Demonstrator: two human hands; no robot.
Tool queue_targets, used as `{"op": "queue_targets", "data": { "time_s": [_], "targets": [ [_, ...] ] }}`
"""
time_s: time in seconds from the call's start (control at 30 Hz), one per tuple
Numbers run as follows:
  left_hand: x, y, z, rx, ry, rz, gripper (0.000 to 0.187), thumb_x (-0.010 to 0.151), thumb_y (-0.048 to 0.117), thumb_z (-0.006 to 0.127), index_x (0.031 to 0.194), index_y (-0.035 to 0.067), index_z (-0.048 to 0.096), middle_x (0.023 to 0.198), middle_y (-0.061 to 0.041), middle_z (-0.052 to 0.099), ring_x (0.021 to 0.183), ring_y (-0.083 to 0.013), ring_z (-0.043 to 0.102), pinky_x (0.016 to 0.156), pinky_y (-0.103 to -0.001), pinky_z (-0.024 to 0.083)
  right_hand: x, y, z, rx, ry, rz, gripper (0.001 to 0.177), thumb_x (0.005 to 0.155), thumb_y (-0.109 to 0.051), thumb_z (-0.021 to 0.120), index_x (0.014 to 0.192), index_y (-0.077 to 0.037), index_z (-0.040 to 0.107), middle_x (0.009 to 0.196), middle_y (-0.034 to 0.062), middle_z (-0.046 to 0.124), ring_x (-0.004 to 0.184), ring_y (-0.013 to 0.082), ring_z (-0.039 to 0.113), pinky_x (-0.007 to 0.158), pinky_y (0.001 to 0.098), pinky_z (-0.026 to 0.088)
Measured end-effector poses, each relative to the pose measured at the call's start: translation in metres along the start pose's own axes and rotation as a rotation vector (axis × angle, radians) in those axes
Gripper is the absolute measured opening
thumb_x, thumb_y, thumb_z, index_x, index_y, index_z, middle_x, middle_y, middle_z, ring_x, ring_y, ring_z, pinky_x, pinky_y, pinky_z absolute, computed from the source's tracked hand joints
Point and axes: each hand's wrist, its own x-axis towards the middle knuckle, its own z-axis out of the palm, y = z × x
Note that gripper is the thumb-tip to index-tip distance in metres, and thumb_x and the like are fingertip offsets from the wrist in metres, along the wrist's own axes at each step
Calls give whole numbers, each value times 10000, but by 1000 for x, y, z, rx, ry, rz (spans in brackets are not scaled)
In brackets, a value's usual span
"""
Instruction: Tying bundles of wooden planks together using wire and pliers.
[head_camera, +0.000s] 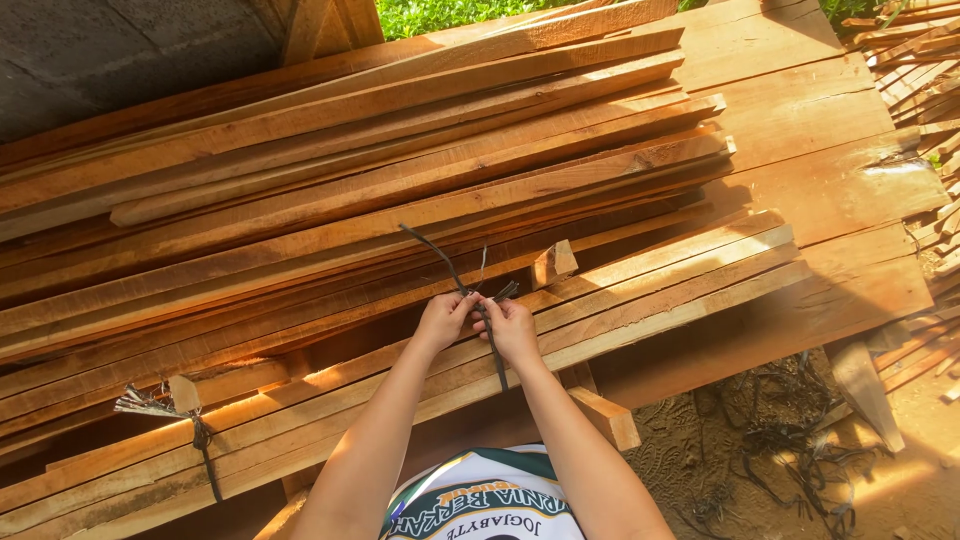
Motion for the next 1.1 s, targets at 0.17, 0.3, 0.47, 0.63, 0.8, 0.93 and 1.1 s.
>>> {"op": "queue_targets", "data": {
  "time_s": [0.17,0.3,0.47,0.63,0.8,0.93,1.1],
  "targets": [
    [-9,-1,-2,3,61,56,370,1004,407,646,924,94,827,938,-106,794,1002,-319,738,810,-402,560,12,6,1,-37,48,-2,246,1005,-147,600,1023,49,749,788,209,766,598,205,756,516,299,641],
    [-11,-7,-1,-27,94,87,325,994,391,676,964,109,836,1033,-55,799,1069,-297,722,862,-399,562,22,14,2,-24,47,-8,242,1012,-168,601,1036,15,758,781,210,760,599,218,752,545,332,648],
    [-11,-11,2,-49,52,113,183,923,231,736,1049,144,838,1022,-65,806,1057,-279,735,932,-396,567,28,11,2,-15,52,-10,203,983,-197,660,1044,-37,769,755,205,750,584,239,749,536,364,647],
    [3,-27,-4,-19,9,22,231,958,328,730,1083,163,832,1003,-84,804,1062,-302,728,942,-415,549,23,11,4,-4,76,-4,256,947,-203,728,1093,6,701,768,231,745,583,255,751,537,371,654],
    [5,-18,-11,-28,-16,-31,269,953,388,751,1068,162,840,973,-72,809,1009,-297,741,917,-415,552,-8,13,9,-67,85,-127,423,889,-271,850,1040,-39,530,804,204,748,711,214,752,694,327,639],
    [7,-28,-10,-56,-15,-38,273,916,347,778,1054,117,829,1009,-117,801,1064,-332,723,931,-439,536,-32,9,14,-345,102,-464,126,902,-30,723,1016,-80,708,987,94,785,955,208,759,815,323,622],
    [8,-34,-14,-50,-11,-34,231,913,323,774,1013,126,843,998,-90,805,1044,-325,727,930,-421,534,-26,14,10,-533,89,-696,162,895,-17,659,986,-131,727,930,32,767,928,210,744,802,326,615]
  ]
}}
